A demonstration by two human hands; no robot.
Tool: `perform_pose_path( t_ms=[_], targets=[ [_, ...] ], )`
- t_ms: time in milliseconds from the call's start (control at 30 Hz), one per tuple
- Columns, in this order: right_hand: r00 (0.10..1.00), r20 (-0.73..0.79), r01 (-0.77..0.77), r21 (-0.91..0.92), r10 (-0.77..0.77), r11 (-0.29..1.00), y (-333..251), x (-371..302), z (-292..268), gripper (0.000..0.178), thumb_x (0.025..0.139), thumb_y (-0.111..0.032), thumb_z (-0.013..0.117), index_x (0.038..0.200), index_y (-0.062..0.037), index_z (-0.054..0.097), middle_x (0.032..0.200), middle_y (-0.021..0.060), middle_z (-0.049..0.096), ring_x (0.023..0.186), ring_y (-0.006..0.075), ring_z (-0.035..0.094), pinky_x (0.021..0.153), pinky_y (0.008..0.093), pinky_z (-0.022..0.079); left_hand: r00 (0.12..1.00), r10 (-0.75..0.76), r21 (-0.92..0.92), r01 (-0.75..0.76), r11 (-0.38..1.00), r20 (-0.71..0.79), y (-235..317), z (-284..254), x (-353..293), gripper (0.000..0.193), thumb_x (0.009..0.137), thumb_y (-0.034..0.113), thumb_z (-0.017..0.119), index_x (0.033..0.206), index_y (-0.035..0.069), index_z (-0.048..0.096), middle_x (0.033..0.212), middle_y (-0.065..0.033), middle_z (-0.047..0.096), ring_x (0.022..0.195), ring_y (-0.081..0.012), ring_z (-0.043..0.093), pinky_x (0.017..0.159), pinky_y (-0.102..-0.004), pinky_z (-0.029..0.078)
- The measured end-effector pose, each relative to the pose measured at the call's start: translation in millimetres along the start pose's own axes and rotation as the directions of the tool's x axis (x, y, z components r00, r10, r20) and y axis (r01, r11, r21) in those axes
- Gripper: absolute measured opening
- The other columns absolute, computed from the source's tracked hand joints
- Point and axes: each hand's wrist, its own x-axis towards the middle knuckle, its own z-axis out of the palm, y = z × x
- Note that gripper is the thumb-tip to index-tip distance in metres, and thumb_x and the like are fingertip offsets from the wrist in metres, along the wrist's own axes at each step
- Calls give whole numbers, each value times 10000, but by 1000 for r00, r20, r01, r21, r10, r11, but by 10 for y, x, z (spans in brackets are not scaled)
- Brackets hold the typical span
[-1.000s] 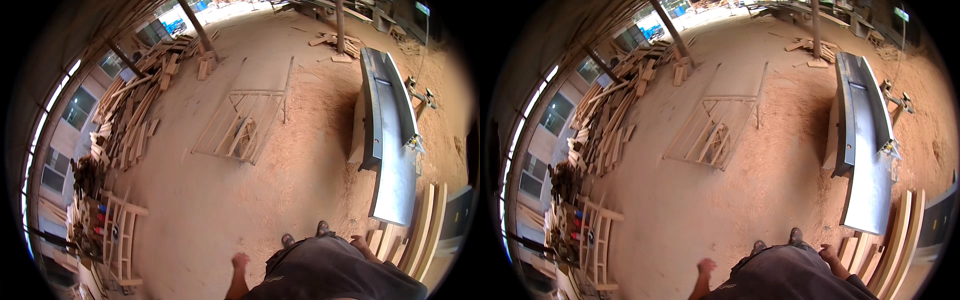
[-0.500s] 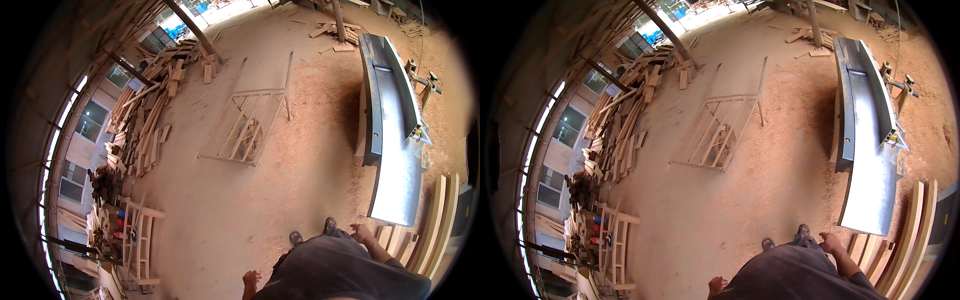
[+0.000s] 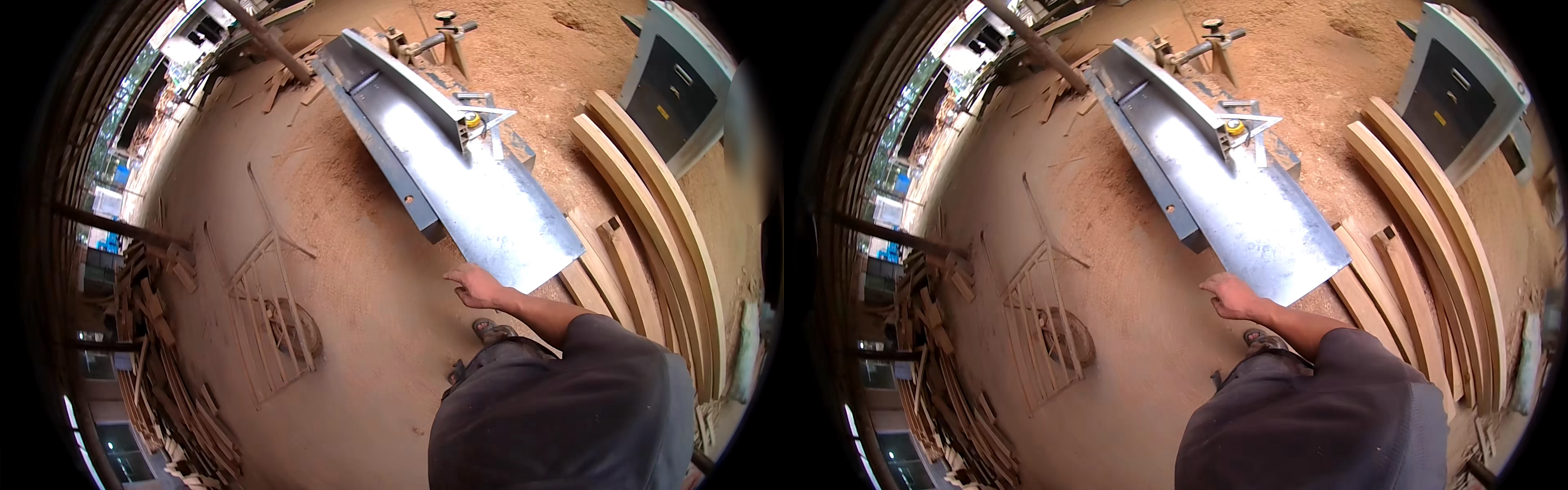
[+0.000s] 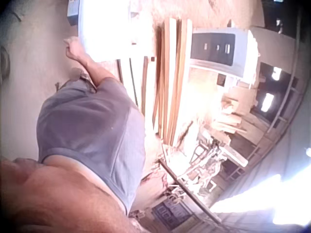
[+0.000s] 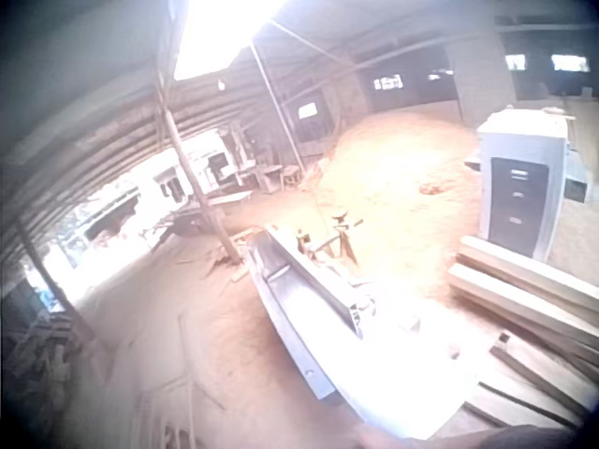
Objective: The person feeds long wooden planks through a table saw, guiding them with both hands to trim the edges. After each cut, the person removes the plank and places it on a growing pile of finished pieces on the floor. The person also briefly uses a tape measure near the end of the clip.
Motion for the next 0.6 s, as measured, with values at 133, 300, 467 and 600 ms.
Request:
perform_pose_path(
  t_ms=[133,300,467,600],
  targets=[
    [971,-104,-215,32,217,976,141,43,-215,474,812,-53,641,1284,-14,656,1175,201,675,1146,411,608,1011,502,490,995,71,104,-78,991,68,681,78,183,276,978,161,579,1156,-49,570,920,-202,719,716,-286,724,606,-375,546],
    [860,-255,-409,175,442,896,268,314,-317,499,837,-121,641,1325,-18,643,1286,234,650,1255,411,572,1095,479,457,982,116,238,-150,960,150,1422,267,522,276,977,154,584,1158,-54,574,927,-203,720,720,-284,722,610,-372,548],
    [747,-468,-397,257,473,881,421,946,-767,515,851,-152,632,1342,1,626,1306,259,623,1270,427,546,1113,490,435,960,129,360,-215,908,247,2158,629,838,275,976,147,588,1159,-58,578,934,-204,720,724,-282,721,614,-369,550],
    [640,-669,-402,128,379,906,648,1523,-1037,578,894,-203,685,1407,15,531,1363,258,577,1279,438,529,1101,493,431,943,108,436,-244,866,313,2654,884,1165,275,975,141,592,1161,-62,581,940,-204,721,727,-281,720,618,-367,552]
  ],
)
